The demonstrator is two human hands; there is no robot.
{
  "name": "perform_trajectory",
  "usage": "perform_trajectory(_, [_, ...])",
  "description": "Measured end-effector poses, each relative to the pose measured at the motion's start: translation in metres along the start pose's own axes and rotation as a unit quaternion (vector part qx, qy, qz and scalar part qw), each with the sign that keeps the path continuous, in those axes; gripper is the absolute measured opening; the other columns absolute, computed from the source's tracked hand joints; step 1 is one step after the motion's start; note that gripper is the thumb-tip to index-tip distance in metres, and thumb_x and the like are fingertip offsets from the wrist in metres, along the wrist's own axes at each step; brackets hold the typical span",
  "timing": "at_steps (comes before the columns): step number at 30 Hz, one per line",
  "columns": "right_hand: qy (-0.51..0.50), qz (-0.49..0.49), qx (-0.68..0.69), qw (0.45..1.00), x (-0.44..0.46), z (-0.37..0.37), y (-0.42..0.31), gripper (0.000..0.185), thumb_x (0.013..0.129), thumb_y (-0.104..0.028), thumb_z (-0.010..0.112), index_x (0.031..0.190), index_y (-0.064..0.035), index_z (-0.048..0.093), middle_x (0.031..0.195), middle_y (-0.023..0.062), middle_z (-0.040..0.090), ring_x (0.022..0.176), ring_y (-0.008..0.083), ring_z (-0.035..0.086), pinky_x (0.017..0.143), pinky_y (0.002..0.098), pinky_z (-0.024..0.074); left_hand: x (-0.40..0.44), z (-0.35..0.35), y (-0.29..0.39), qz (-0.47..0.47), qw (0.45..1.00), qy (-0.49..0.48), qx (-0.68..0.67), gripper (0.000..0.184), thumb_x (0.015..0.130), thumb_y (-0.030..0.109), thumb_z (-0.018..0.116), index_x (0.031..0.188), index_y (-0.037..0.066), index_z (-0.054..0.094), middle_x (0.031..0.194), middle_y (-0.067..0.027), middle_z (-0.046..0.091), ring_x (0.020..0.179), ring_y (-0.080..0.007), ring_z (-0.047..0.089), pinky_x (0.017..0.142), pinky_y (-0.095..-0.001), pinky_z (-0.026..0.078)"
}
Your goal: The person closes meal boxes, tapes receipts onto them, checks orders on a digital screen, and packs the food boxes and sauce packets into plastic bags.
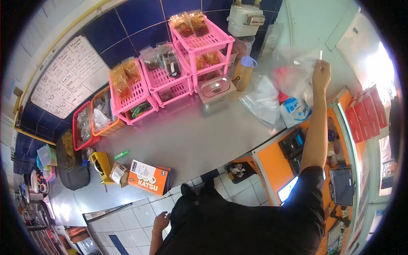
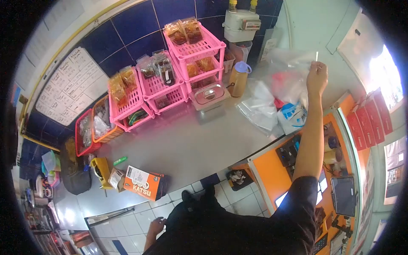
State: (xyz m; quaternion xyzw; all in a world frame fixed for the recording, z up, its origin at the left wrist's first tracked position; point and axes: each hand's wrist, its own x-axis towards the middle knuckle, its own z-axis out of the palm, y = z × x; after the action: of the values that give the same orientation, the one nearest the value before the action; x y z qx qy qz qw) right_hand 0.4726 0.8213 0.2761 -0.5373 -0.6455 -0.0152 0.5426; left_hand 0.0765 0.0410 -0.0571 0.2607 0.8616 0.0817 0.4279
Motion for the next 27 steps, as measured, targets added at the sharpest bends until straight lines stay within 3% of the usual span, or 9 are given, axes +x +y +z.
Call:
perform_trajectory(3, [-0.094, -0.033, 0.167, 0.981, -0.051, -0.035, -0.108, 0.023, 0.104, -0.023, 0.056, 0.115, -0.0047, 0.063, 0.094, 0.0067, 0.070, 0.087, 0.0120, 0.065, 0.078, 0.0278, 0.0499, 0.005, -0.040, 0.047, 0.083, 0.996, -0.010, -0.018, 0.053, 0.096, 0.045, 0.061, 0.128, 0.003, 0.066, 0.117, -0.0255, 0.070, 0.110, -0.0397, 0.068, 0.096, -0.0447, 0.053])
perform_trajectory(7, [-0.254, -0.132, 0.061, 0.956, -0.231, -0.024, -0.239, 0.018, 0.098, -0.019, 0.057, 0.112, -0.0102, 0.064, 0.103, 0.0111, 0.069, 0.083, 0.0288, 0.070, 0.069, 0.0391, 0.0564, 0.017, -0.069, 0.086, 0.134, 0.988, -0.072, -0.008, 0.058, 0.096, 0.048, 0.060, 0.132, 0.003, 0.064, 0.123, -0.0245, 0.068, 0.114, -0.0375, 0.067, 0.098, -0.0425, 0.052])
perform_trajectory(9, [-0.326, -0.214, 0.113, 0.914, -0.331, 0.023, -0.265, 0.023, 0.095, -0.018, 0.059, 0.116, -0.0102, 0.062, 0.119, 0.0098, 0.065, 0.113, 0.0337, 0.062, 0.105, 0.0524, 0.0423, 0.031, -0.075, 0.080, 0.141, 0.985, -0.102, 0.018, 0.058, 0.096, 0.048, 0.060, 0.132, 0.003, 0.063, 0.124, -0.0243, 0.068, 0.115, -0.0381, 0.067, 0.099, -0.0425, 0.052])
perform_trajectory(11, [-0.441, -0.277, 0.203, 0.829, -0.411, 0.067, -0.284, 0.030, 0.099, -0.020, 0.056, 0.126, -0.0090, 0.060, 0.129, 0.0115, 0.062, 0.116, 0.0327, 0.063, 0.112, 0.0561, 0.0358, 0.044, -0.060, 0.063, 0.183, 0.978, -0.099, 0.030, 0.060, 0.096, 0.051, 0.059, 0.133, 0.004, 0.063, 0.125, -0.0247, 0.067, 0.117, -0.0400, 0.064, 0.102, -0.0438, 0.049])
perform_trajectory(15, [-0.508, -0.005, 0.390, 0.768, -0.454, 0.097, -0.253, 0.035, 0.098, -0.021, 0.061, 0.130, -0.0069, 0.061, 0.123, 0.0184, 0.067, 0.107, 0.0381, 0.067, 0.099, 0.0483, 0.0519, 0.052, -0.045, 0.028, 0.154, 0.977, -0.105, 0.101, 0.060, 0.096, 0.054, 0.056, 0.132, 0.007, 0.063, 0.127, -0.0253, 0.066, 0.126, -0.0401, 0.058, 0.108, -0.0469, 0.044])
perform_trajectory(18, [-0.374, -0.037, 0.167, 0.912, -0.399, 0.099, -0.164, 0.021, 0.097, -0.023, 0.063, 0.104, -0.0062, 0.073, 0.098, 0.0177, 0.073, 0.094, 0.0365, 0.070, 0.086, 0.0404, 0.0556, 0.035, -0.036, 0.018, 0.084, 0.995, -0.026, -0.038, 0.052, 0.096, 0.047, 0.061, 0.127, 0.005, 0.067, 0.117, -0.0238, 0.070, 0.113, -0.0399, 0.066, 0.099, -0.0463, 0.051])
perform_trajectory(19, [-0.427, -0.020, -0.104, 0.898, -0.374, 0.106, -0.126, 0.027, 0.099, -0.026, 0.058, 0.115, -0.0085, 0.071, 0.105, 0.0150, 0.072, 0.094, 0.0342, 0.069, 0.087, 0.0360, 0.0551, 0.027, -0.030, 0.020, 0.064, 0.997, -0.017, -0.048, 0.052, 0.096, 0.047, 0.061, 0.127, 0.005, 0.067, 0.117, -0.0238, 0.070, 0.113, -0.0399, 0.066, 0.099, -0.0463, 0.051])
perform_trajectory(21, [-0.226, -0.179, -0.358, 0.888, -0.350, 0.122, -0.042, 0.022, 0.088, -0.021, 0.060, 0.102, -0.0096, 0.074, 0.105, 0.0094, 0.072, 0.104, 0.0284, 0.065, 0.093, 0.0519, 0.0487, 0.019, -0.023, 0.028, 0.017, 0.999, 0.000, -0.051, 0.049, 0.096, 0.043, 0.063, 0.124, 0.004, 0.068, 0.113, -0.0230, 0.072, 0.107, -0.0384, 0.070, 0.094, -0.0453, 0.054])
perform_trajectory(27, [-0.368, -0.177, -0.337, 0.849, -0.299, 0.120, 0.033, 0.018, 0.089, -0.017, 0.056, 0.094, -0.0112, 0.073, 0.095, 0.0026, 0.070, 0.101, 0.0226, 0.064, 0.093, 0.0445, 0.0454, 0.021, 0.024, 0.070, 0.040, 0.993, 0.000, -0.112, 0.040, 0.101, 0.036, 0.057, 0.118, 0.003, 0.070, 0.109, -0.0181, 0.073, 0.101, -0.0301, 0.070, 0.090, -0.0397, 0.054])
